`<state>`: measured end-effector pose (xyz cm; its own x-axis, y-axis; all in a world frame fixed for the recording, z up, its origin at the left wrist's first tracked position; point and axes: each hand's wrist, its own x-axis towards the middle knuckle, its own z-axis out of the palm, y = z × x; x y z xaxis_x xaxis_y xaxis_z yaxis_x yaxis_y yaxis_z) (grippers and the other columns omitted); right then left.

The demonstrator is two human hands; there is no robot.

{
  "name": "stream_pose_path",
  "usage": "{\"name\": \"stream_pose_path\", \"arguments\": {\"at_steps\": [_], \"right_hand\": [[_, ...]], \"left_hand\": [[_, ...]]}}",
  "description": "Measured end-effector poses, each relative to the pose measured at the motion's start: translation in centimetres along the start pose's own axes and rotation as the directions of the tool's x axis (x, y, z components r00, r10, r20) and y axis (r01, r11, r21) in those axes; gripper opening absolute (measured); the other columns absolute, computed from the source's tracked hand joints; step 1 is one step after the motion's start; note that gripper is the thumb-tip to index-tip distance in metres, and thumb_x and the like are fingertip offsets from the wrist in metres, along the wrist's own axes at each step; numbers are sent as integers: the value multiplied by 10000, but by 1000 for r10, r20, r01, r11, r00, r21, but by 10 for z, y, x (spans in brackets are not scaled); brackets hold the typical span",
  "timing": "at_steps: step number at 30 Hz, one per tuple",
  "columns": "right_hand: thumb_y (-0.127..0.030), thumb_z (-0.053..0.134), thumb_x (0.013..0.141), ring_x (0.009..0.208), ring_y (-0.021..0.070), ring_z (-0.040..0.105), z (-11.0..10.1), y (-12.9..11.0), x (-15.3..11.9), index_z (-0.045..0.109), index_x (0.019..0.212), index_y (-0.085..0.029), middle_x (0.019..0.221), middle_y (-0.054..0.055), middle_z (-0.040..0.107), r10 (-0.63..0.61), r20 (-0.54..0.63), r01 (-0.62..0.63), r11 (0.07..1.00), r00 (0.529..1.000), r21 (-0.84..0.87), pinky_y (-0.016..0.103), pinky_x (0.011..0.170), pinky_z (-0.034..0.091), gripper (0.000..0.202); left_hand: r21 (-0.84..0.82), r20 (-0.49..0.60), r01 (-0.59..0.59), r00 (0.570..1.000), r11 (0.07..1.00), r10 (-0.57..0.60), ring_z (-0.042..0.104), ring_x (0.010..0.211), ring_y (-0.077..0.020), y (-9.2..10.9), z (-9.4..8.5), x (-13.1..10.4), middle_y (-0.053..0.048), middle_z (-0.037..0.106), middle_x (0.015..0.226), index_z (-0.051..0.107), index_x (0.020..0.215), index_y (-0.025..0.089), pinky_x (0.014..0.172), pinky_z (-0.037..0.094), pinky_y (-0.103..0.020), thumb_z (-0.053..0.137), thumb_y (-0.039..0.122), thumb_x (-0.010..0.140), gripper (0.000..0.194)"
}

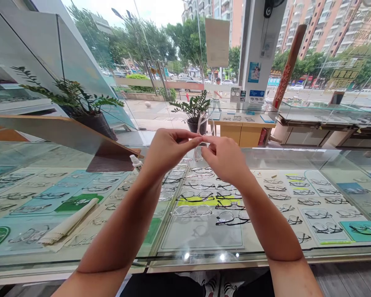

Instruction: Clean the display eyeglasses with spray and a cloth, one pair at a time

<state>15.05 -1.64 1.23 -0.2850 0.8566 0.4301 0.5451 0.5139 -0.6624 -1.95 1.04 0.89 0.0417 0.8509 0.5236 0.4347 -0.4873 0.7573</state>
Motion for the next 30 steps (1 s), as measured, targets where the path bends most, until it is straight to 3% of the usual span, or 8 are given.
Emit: {"name": "stream_pose_path", "arguments": {"at_steps": [3,6,8,11,17,23,30], "right_hand": [[-318,611,929,540,100,296,0,9,6,781,1115,-175,544,-77,385,40,-2,-39,989,999,141,301,573,227,290],[-317,612,877,532,101,316,-3,20,15,694,836,-192,553,-61,415,78,-57,-53,935,995,351,294,549,231,155],[-263,539,828,506,101,298,-8,26,22,567,690,-215,533,-58,381,96,-13,-76,855,995,513,289,529,222,149],[-248,491,753,475,101,246,-16,34,28,477,640,-234,520,-65,334,81,93,-122,756,992,643,286,509,204,115],[-283,469,728,487,116,197,-21,36,29,421,641,-254,520,-70,291,37,204,-169,712,978,681,292,519,214,103],[-264,471,761,489,109,192,-22,35,27,429,640,-243,562,-62,302,16,244,-183,709,970,681,300,533,202,130],[-280,507,749,510,110,195,-24,31,24,440,642,-242,566,-61,297,11,247,-176,735,969,655,307,528,176,132]], "left_hand": [[65,-31,-18,999,998,20,264,524,-83,1,0,0,76,331,493,799,788,145,540,185,-279,711,294,784,174],[109,-67,-58,996,992,65,273,530,-88,0,-3,2,78,330,505,749,760,153,552,188,-287,675,253,777,125],[118,-74,-95,992,988,104,289,532,-92,-1,-8,4,73,355,514,715,743,164,553,198,-290,660,238,762,95],[113,-36,-158,986,981,163,336,546,-100,-2,-17,4,54,434,548,687,732,176,555,234,-290,648,240,745,76],[149,55,-273,962,950,268,344,556,-103,8,-30,-2,41,484,568,711,749,179,542,257,-284,656,237,742,80],[133,107,-363,930,922,351,510,681,-113,14,-31,-9,-10,675,737,720,777,177,631,395,-263,652,235,808,95],[269,96,-540,839,798,536,523,665,-111,13,-34,-7,7,658,712,721,787,192,638,404,-257,644,175,841,95]]}}
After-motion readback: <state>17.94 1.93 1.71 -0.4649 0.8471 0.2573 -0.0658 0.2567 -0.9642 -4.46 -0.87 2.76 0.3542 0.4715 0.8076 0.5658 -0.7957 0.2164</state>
